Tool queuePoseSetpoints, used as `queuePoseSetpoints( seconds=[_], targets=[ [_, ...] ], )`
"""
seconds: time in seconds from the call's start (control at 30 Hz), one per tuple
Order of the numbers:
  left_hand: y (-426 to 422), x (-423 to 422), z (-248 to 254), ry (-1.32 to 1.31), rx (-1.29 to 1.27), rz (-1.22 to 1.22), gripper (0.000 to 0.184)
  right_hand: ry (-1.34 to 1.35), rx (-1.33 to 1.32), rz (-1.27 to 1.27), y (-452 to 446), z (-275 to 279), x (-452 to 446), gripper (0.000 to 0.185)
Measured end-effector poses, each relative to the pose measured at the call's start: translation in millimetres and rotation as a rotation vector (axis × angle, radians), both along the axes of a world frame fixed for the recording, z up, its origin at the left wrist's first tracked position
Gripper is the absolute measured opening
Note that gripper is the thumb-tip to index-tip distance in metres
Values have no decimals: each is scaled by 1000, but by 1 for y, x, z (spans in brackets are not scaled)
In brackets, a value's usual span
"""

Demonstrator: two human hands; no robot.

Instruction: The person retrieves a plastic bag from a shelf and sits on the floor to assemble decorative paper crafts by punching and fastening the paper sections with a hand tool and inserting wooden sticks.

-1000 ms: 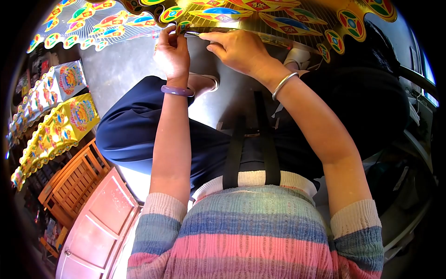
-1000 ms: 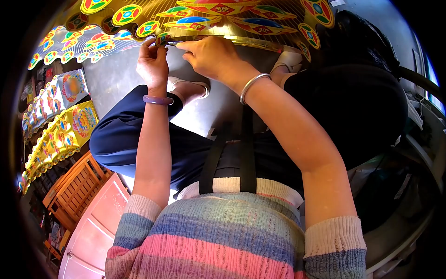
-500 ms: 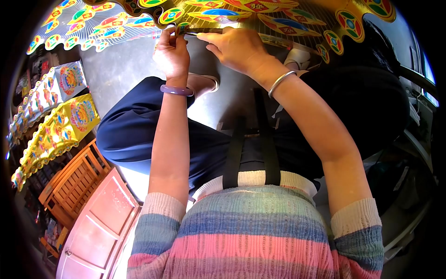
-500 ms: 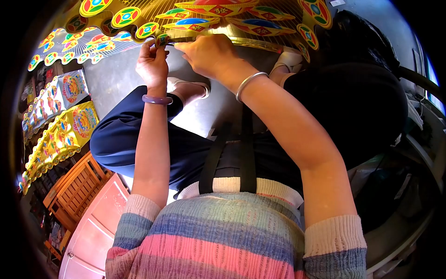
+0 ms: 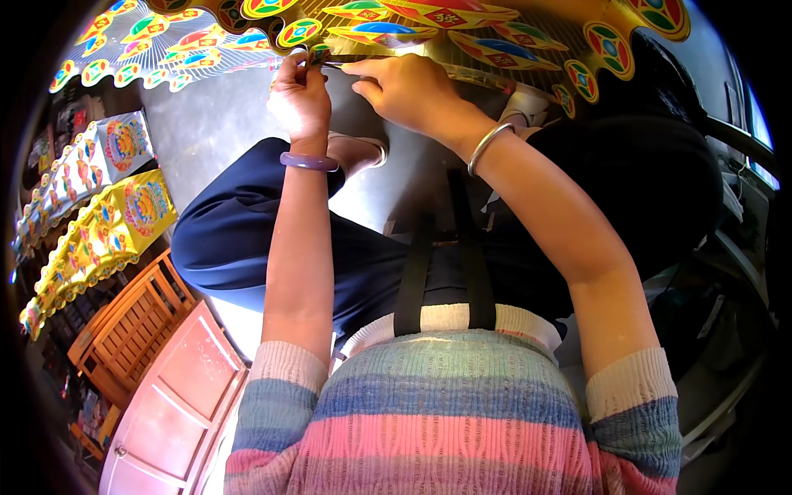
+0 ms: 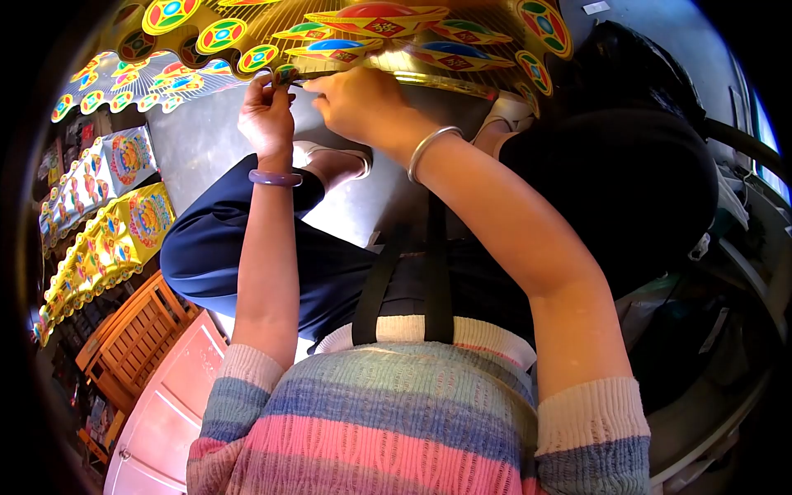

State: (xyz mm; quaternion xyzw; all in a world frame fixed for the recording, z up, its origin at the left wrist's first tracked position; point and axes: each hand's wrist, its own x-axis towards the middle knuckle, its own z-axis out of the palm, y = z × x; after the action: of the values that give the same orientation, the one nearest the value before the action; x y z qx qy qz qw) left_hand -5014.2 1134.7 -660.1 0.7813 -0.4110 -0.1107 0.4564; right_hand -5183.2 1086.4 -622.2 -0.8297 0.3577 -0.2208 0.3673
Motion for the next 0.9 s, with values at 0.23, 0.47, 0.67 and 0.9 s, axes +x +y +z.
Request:
queuePoseSetpoints(
  seconds=[0.23,0.47,0.67,0.9],
  targets=[
    [0,1,-1,-20,-1,-2,15,312,-282,60,-3,16,1,27],
    [0,2,-1,-8,-8,-1,17,64,-35,17,-3,5,6,29],
    [0,4,-2,-4,6,7,17,288,-187,44,2,18,7,29],
    [-1,3,1,-34,32,22,17,192,-96,45,0,12,9,30]
  ],
)
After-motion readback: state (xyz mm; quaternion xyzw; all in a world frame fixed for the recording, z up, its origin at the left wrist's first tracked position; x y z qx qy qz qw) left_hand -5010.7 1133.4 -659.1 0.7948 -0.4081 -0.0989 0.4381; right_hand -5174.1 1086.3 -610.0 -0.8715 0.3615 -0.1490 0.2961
